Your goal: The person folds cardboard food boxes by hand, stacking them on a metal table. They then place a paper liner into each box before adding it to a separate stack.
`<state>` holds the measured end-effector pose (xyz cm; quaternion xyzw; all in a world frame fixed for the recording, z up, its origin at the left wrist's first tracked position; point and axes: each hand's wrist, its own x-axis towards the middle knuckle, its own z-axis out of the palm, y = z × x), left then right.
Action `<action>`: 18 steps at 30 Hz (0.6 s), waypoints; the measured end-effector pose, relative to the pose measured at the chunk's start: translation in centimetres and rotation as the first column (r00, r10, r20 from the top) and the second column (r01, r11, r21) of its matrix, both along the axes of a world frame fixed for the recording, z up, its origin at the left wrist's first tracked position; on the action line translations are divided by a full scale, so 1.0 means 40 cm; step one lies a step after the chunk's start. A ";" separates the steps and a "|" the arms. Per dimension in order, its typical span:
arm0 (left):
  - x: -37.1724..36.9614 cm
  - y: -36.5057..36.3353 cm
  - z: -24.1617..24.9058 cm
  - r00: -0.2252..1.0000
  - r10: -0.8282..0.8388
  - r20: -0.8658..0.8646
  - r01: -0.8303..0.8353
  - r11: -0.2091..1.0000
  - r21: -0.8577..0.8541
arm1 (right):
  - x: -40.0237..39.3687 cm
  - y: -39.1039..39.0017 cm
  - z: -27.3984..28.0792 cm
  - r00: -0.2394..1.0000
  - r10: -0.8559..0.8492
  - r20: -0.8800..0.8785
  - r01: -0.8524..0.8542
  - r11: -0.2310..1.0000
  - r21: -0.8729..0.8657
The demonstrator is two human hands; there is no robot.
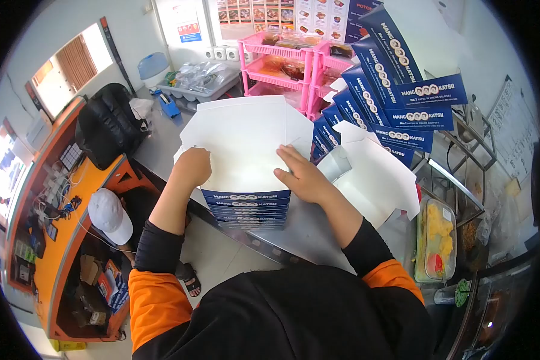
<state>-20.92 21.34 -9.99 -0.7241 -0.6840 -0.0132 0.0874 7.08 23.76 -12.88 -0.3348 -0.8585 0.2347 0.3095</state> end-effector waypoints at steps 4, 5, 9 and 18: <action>0.000 0.015 -0.015 1.000 -0.019 -0.012 0.019 1.000 -0.022 | 0.008 -0.002 0.003 0.986 -0.053 0.159 0.053 0.999 -0.001; 0.003 0.021 -0.010 1.000 0.000 -0.018 -0.002 0.997 -0.078 | 0.008 -0.002 0.005 0.985 -0.052 0.165 0.053 0.999 -0.004; 0.006 0.022 0.010 0.998 0.058 -0.007 -0.058 0.981 -0.185 | 0.008 -0.003 0.006 0.983 -0.032 0.179 0.034 0.999 -0.011; -0.020 -0.008 -0.012 0.996 0.012 0.092 -0.011 1.000 -0.013 | 0.034 -0.019 -0.014 0.991 -0.035 -0.125 0.037 0.999 0.008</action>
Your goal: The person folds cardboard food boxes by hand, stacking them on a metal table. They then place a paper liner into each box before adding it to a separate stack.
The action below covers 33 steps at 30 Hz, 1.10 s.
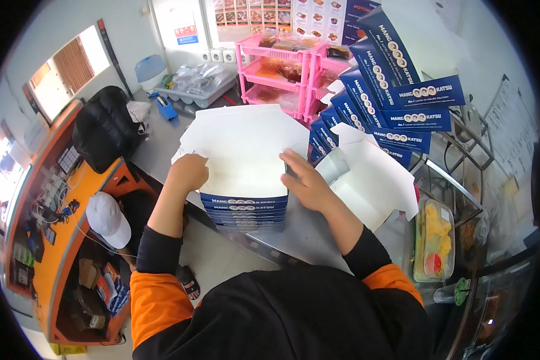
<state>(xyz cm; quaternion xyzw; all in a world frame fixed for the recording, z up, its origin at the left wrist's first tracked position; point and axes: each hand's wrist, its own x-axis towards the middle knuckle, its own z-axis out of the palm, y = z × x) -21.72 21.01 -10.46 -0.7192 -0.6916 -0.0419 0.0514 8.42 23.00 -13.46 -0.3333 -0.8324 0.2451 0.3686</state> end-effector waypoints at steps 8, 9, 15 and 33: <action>0.054 -0.152 0.000 0.651 0.049 0.758 -0.374 0.890 0.263 | 0.246 -0.180 -0.102 0.528 -0.617 0.584 0.573 0.766 0.291; 0.061 -0.163 -0.012 0.613 -0.019 0.790 -0.393 0.860 0.325 | 0.269 -0.183 -0.111 0.484 -0.550 0.680 0.565 0.790 0.237; 0.159 -0.206 0.005 0.527 -0.372 0.765 -0.220 0.809 0.545 | 0.318 -0.248 -0.079 0.432 -0.465 0.773 0.528 0.825 0.201; 0.415 -0.245 0.110 -0.377 -0.204 0.904 0.082 0.964 0.251 | 0.271 -0.297 0.149 0.797 -0.111 -0.593 -0.026 0.976 -0.217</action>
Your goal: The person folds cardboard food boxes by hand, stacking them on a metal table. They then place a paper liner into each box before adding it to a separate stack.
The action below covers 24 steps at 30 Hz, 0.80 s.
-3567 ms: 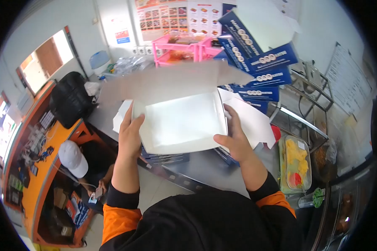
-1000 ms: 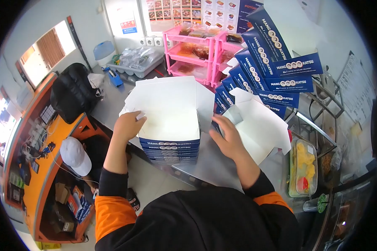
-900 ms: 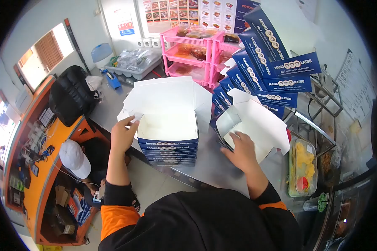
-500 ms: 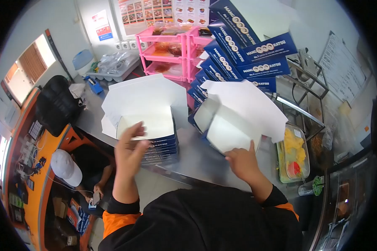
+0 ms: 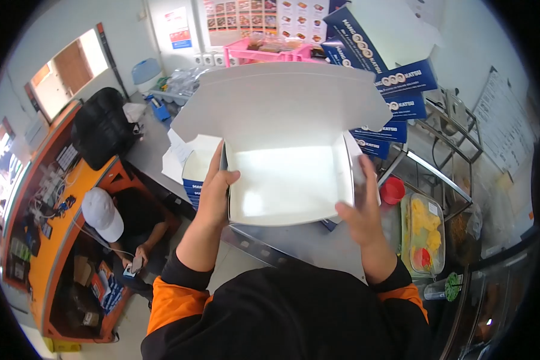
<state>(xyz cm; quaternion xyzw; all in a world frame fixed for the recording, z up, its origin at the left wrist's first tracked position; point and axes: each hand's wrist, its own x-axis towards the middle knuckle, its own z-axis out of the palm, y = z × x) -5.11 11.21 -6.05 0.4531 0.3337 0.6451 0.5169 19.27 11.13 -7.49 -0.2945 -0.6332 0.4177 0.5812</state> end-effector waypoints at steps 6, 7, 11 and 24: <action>-0.178 0.049 0.009 0.907 0.288 -0.306 -0.262 0.957 0.122 | -0.110 0.151 -0.035 0.923 0.235 -0.306 -0.376 0.730 -0.572; -0.248 0.090 -0.009 0.813 0.442 -0.380 -0.394 0.897 0.201 | -0.131 0.172 -0.026 0.933 0.224 -0.281 -0.351 0.732 -0.584; -0.401 0.146 -0.173 0.516 0.360 -0.777 -0.496 0.865 0.072 | -0.237 0.206 -0.018 0.975 0.162 -0.150 -0.219 0.790 -0.572; -0.311 0.090 -0.281 0.817 0.533 -0.223 -0.540 0.841 0.031 | -0.290 0.226 0.028 0.809 0.425 0.405 -0.175 0.833 -0.525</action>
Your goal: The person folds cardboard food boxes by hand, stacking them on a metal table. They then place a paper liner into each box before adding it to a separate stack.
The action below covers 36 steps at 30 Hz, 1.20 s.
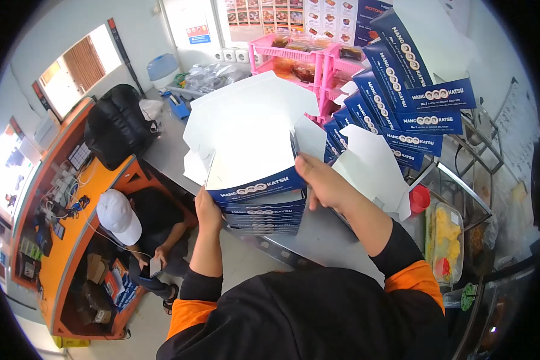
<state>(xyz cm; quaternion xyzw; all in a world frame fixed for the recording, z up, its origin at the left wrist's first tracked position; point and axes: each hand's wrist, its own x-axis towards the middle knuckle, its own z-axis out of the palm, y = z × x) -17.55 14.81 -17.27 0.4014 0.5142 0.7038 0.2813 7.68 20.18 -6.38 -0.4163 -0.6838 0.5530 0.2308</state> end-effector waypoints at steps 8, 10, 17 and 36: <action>-0.104 0.094 0.240 0.760 -0.496 -0.421 0.177 0.780 -0.600 | 0.022 -0.026 -0.067 0.910 0.016 0.415 -0.248 0.822 0.512; -0.086 0.113 0.283 0.433 -0.567 -0.701 -0.066 0.756 -0.652 | 0.024 -0.021 -0.075 0.921 0.014 0.390 -0.252 0.784 0.568; -0.107 0.133 0.268 0.142 -0.513 -0.847 -0.113 0.842 -0.528 | 0.020 -0.046 -0.076 0.913 -0.037 0.406 -0.249 0.737 0.628; -0.100 0.090 0.211 0.311 -0.476 -0.823 -0.110 0.842 -0.528 | -0.007 0.028 -0.169 0.999 0.044 -0.012 -0.028 0.785 0.620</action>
